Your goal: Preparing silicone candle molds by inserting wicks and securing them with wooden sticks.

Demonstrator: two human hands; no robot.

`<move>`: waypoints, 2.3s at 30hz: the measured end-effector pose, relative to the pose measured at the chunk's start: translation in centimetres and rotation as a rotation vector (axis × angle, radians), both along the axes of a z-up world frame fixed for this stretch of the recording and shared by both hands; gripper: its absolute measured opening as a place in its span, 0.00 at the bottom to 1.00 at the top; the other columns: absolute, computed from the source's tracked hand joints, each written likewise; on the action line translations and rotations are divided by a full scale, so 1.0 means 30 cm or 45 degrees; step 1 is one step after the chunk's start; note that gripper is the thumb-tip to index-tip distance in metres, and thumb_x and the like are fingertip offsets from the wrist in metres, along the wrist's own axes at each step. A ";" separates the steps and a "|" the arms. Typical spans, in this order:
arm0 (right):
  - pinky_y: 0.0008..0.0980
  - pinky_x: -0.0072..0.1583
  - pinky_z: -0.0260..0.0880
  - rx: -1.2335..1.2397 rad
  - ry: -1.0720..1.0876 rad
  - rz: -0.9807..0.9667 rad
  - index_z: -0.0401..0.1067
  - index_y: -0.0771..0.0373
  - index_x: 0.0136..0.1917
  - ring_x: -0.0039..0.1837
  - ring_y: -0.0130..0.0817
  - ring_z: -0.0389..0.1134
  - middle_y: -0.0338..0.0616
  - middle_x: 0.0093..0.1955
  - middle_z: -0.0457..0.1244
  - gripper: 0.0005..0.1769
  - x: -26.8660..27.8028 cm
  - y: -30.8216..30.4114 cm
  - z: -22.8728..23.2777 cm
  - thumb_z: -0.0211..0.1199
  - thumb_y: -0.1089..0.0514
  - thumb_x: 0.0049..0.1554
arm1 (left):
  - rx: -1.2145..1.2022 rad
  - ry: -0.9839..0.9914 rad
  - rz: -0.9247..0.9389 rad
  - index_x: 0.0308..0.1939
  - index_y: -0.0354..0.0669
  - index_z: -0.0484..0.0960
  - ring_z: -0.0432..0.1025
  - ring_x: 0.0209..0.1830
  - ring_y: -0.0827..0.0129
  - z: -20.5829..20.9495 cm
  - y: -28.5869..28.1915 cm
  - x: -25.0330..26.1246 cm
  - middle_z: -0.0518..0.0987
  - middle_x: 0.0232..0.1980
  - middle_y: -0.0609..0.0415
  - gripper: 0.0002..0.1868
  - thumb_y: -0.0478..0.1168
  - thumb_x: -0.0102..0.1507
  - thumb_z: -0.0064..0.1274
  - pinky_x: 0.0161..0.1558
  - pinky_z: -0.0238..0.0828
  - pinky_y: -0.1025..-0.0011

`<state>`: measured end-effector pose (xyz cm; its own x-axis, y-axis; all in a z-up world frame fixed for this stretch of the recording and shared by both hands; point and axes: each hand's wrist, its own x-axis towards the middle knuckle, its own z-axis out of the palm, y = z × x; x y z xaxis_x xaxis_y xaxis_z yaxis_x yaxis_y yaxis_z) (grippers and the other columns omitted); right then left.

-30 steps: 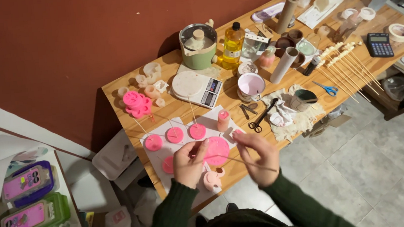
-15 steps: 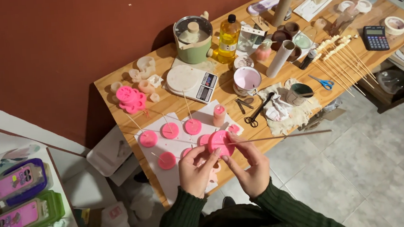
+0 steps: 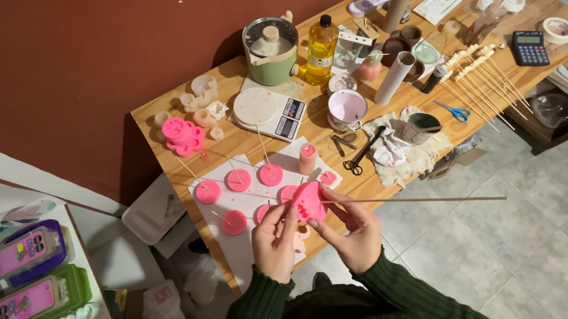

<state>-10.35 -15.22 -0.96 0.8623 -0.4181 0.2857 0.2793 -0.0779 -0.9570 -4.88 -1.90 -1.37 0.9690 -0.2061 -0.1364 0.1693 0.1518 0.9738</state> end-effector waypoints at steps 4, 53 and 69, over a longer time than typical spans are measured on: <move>0.39 0.70 0.71 0.010 -0.025 0.000 0.69 0.76 0.65 0.66 0.42 0.70 0.58 0.67 0.66 0.33 0.002 -0.006 -0.031 0.73 0.74 0.46 | -0.012 0.045 0.008 0.52 0.29 0.86 0.74 0.34 0.75 -0.018 -0.003 0.001 0.86 0.40 0.51 0.16 0.38 0.65 0.54 0.36 0.70 0.80; 0.22 0.34 0.61 -0.894 0.161 -0.125 0.78 0.67 0.58 0.33 0.26 0.59 0.40 0.43 0.62 0.19 0.035 0.226 -0.107 0.72 0.61 0.53 | -0.357 0.552 0.225 0.48 0.22 0.86 0.77 0.37 0.65 -0.205 0.198 -0.007 0.86 0.42 0.42 0.13 0.32 0.63 0.59 0.40 0.75 0.74; 0.22 0.26 0.68 -0.635 0.006 -0.244 0.82 0.68 0.46 0.30 0.34 0.71 0.45 0.32 0.65 0.17 0.054 0.193 -0.165 0.81 0.60 0.45 | -0.034 0.260 0.280 0.50 0.34 0.87 0.76 0.44 0.70 -0.329 0.125 -0.062 0.86 0.40 0.44 0.12 0.36 0.65 0.60 0.57 0.76 0.64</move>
<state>-8.73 -9.44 -5.90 0.7857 -0.3824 0.4863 0.2113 -0.5729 -0.7919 -6.75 1.87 -11.24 0.9437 -0.0002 -0.3307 0.3218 0.2317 0.9180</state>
